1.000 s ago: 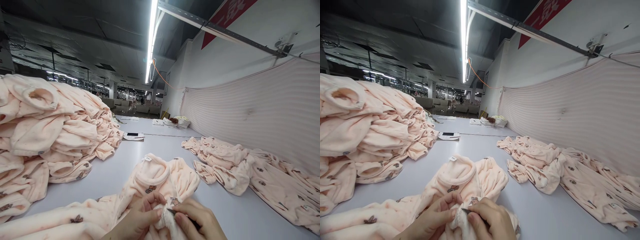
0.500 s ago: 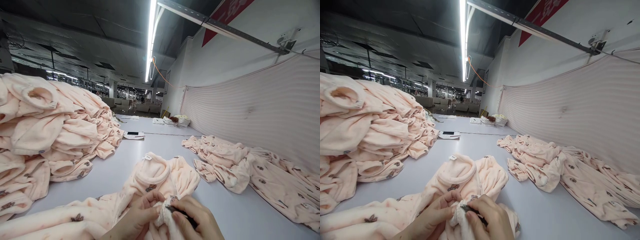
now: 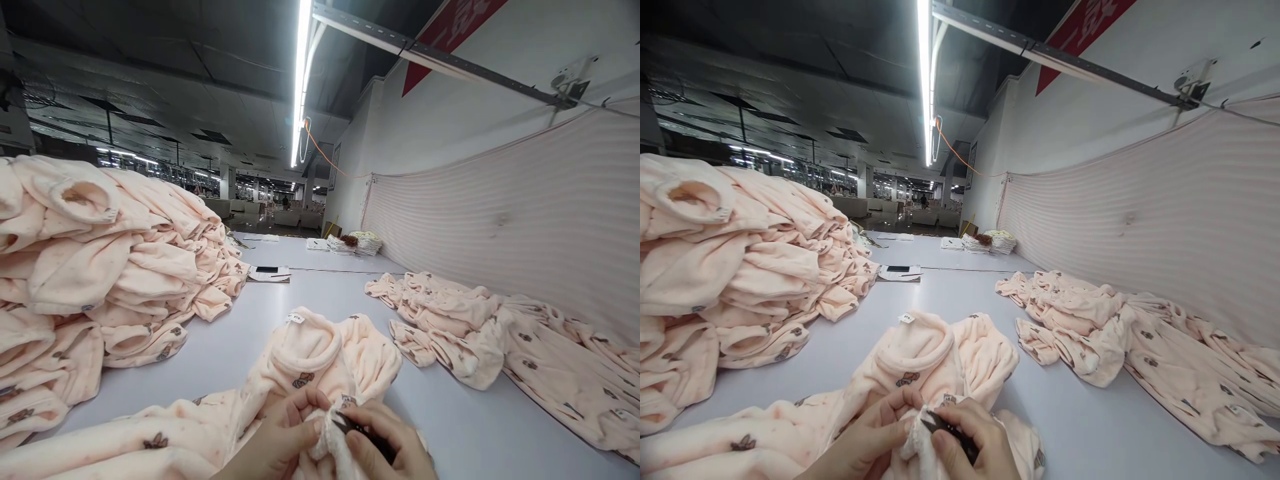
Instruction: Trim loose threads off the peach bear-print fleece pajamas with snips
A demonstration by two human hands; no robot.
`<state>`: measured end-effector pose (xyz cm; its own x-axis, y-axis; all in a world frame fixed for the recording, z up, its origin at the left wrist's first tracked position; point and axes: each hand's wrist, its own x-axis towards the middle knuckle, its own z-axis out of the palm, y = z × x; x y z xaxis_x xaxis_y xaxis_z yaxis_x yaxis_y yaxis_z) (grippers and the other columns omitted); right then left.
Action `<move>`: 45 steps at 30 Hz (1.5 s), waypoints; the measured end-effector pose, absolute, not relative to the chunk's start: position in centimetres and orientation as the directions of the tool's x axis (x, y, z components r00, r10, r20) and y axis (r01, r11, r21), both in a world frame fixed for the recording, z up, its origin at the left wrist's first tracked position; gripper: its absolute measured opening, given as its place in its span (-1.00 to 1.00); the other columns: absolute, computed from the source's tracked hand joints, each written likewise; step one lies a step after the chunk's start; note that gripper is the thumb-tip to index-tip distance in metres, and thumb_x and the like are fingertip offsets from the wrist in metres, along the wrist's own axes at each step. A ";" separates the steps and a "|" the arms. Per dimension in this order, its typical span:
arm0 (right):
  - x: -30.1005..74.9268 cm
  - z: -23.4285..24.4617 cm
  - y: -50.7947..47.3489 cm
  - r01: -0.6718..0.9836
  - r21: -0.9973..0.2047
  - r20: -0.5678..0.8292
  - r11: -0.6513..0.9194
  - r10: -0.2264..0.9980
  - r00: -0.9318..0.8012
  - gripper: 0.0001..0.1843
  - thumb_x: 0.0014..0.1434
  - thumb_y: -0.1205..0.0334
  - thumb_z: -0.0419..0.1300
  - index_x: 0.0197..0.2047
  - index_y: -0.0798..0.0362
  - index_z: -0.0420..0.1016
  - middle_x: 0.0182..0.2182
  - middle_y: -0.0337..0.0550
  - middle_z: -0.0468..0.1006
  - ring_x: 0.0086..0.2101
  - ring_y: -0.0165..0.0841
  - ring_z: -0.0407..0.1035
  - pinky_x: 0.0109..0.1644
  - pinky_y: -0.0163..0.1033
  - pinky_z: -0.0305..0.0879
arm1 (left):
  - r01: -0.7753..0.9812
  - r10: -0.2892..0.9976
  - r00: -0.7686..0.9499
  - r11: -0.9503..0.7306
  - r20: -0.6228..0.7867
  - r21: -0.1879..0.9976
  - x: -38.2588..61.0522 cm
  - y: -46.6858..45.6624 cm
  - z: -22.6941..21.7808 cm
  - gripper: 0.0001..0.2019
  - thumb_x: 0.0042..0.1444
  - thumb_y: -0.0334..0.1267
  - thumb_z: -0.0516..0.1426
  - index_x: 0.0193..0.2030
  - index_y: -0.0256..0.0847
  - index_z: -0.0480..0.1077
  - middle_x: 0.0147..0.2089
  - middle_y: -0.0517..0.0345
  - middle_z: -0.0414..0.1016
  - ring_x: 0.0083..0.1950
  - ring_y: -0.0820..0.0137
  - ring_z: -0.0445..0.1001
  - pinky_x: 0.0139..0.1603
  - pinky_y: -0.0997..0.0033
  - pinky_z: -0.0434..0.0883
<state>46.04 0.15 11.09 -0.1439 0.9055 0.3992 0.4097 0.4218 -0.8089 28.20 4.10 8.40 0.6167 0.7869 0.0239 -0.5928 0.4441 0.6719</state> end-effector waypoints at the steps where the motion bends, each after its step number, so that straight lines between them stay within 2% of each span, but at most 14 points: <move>1: 46.4 11.5 0.1 0.477 -0.760 0.398 0.441 0.897 -0.193 -0.73 0.16 0.06 0.17 -0.15 -0.02 0.59 -0.29 -0.06 0.59 -0.26 -0.26 0.47 -0.17 -0.26 0.38 | -0.597 0.787 0.616 0.441 0.031 0.670 28.2 4.1 8.4 -0.74 -0.13 -0.31 0.37 -0.31 -0.24 0.42 -0.33 0.09 0.52 -0.33 0.45 0.42 -0.24 0.46 0.26; 4: 47.0 12.8 0.0 0.625 -0.641 0.365 0.446 0.893 -0.263 -0.74 0.18 0.16 0.14 -0.12 -0.01 0.57 -0.30 -0.08 0.57 -0.27 -0.28 0.47 -0.20 -0.29 0.35 | -0.589 0.793 0.609 0.430 0.026 0.685 28.2 3.9 8.8 -0.75 -0.12 -0.32 0.36 -0.30 -0.24 0.41 -0.32 0.09 0.52 -0.33 0.46 0.42 -0.23 0.46 0.26; 7: 46.9 13.8 0.1 0.674 -0.600 0.307 0.431 0.902 -0.304 -0.77 0.16 0.19 0.15 -0.16 -0.01 0.58 -0.31 -0.11 0.57 -0.29 -0.29 0.46 -0.21 -0.30 0.31 | -0.559 0.808 0.590 0.411 -0.003 0.721 28.2 3.7 9.2 -0.74 -0.13 -0.33 0.36 -0.30 -0.26 0.42 -0.32 0.12 0.50 -0.34 0.49 0.40 -0.24 0.49 0.26; 11: 46.6 15.0 0.1 0.646 -0.689 0.220 0.329 0.944 -0.247 -0.80 0.16 0.19 0.15 -0.30 0.00 0.62 -0.37 -0.16 0.59 -0.30 -0.30 0.45 -0.21 -0.30 0.27 | -0.536 0.805 0.593 0.408 -0.014 0.739 28.2 3.4 9.4 -0.74 -0.12 -0.32 0.36 -0.29 -0.26 0.41 -0.36 0.15 0.48 -0.34 0.46 0.41 -0.23 0.46 0.27; 14: 46.6 15.4 0.2 0.586 -0.767 0.149 0.262 0.961 -0.235 -0.81 0.12 0.17 0.18 -0.30 0.01 0.62 -0.34 -0.17 0.60 -0.27 -0.29 0.45 -0.20 -0.30 0.26 | -0.514 0.793 0.610 0.405 -0.010 0.756 28.2 3.5 9.2 -0.72 -0.12 -0.30 0.36 -0.29 -0.27 0.41 -0.36 0.12 0.49 -0.34 0.44 0.42 -0.25 0.46 0.27; 21: 46.8 15.8 -0.1 0.594 -0.769 0.123 0.237 0.966 -0.226 -0.79 0.13 0.16 0.18 -0.29 0.03 0.64 -0.36 -0.16 0.59 -0.30 -0.28 0.43 -0.23 -0.27 0.25 | -0.485 0.791 0.612 0.386 -0.012 0.785 28.2 3.5 9.4 -0.68 -0.15 -0.26 0.37 -0.27 -0.29 0.42 -0.32 0.08 0.52 -0.34 0.42 0.42 -0.27 0.46 0.26; 24: 46.9 15.9 -0.2 0.594 -0.756 0.157 0.276 0.957 -0.245 -0.82 0.11 0.19 0.20 -0.29 0.01 0.64 -0.36 -0.17 0.59 -0.30 -0.28 0.43 -0.24 -0.27 0.25 | -0.482 0.782 0.623 0.394 -0.010 0.782 28.2 3.4 9.6 -0.68 -0.15 -0.24 0.37 -0.27 -0.29 0.43 -0.32 0.07 0.52 -0.33 0.40 0.43 -0.27 0.45 0.26; 28: 46.7 16.1 -0.5 0.604 -0.759 0.154 0.241 0.969 -0.193 -0.81 0.13 0.19 0.18 -0.34 0.01 0.64 -0.39 -0.19 0.60 -0.33 -0.29 0.43 -0.27 -0.29 0.25 | -0.507 0.775 0.632 0.416 -0.002 0.755 28.1 3.1 9.9 -0.70 -0.14 -0.27 0.37 -0.27 -0.28 0.44 -0.33 0.09 0.53 -0.30 0.40 0.44 -0.22 0.43 0.28; 33: 46.7 16.3 -0.4 0.586 -0.772 0.136 0.247 0.964 -0.227 -0.84 0.09 0.22 0.22 -0.30 0.00 0.64 -0.38 -0.20 0.59 -0.30 -0.29 0.43 -0.24 -0.29 0.26 | -0.490 0.777 0.630 0.413 -0.015 0.768 28.0 2.9 10.2 -0.71 -0.15 -0.28 0.37 -0.28 -0.30 0.45 -0.32 0.09 0.52 -0.29 0.39 0.44 -0.22 0.45 0.29; 37: 47.3 16.5 -0.3 0.593 -0.772 0.163 0.228 0.973 -0.163 -0.75 0.17 0.12 0.15 -0.35 0.03 0.62 -0.42 -0.18 0.57 -0.34 -0.30 0.40 -0.30 -0.29 0.23 | -0.484 0.779 0.627 0.417 -0.028 0.770 28.0 2.6 10.5 -0.70 -0.15 -0.28 0.37 -0.27 -0.29 0.45 -0.32 0.09 0.52 -0.31 0.39 0.44 -0.22 0.42 0.30; 40: 47.6 16.5 -0.8 0.561 -0.798 0.163 0.219 0.975 -0.149 -0.72 0.16 0.05 0.15 -0.30 0.02 0.62 -0.37 -0.15 0.58 -0.32 -0.27 0.40 -0.27 -0.27 0.26 | -0.490 0.797 0.603 0.400 -0.030 0.775 28.1 2.3 10.8 -0.71 -0.12 -0.29 0.35 -0.25 -0.30 0.44 -0.29 0.05 0.52 -0.28 0.37 0.45 -0.19 0.40 0.29; 45: 47.2 16.4 -1.7 0.651 -0.703 0.177 0.285 0.957 -0.229 -0.83 0.11 0.20 0.21 -0.25 -0.06 0.63 -0.35 -0.19 0.58 -0.28 -0.27 0.43 -0.22 -0.29 0.28 | -0.473 0.787 0.617 0.380 -0.009 0.795 28.4 1.8 10.8 -0.68 -0.13 -0.25 0.36 -0.24 -0.25 0.42 -0.33 0.15 0.49 -0.28 0.39 0.44 -0.20 0.43 0.28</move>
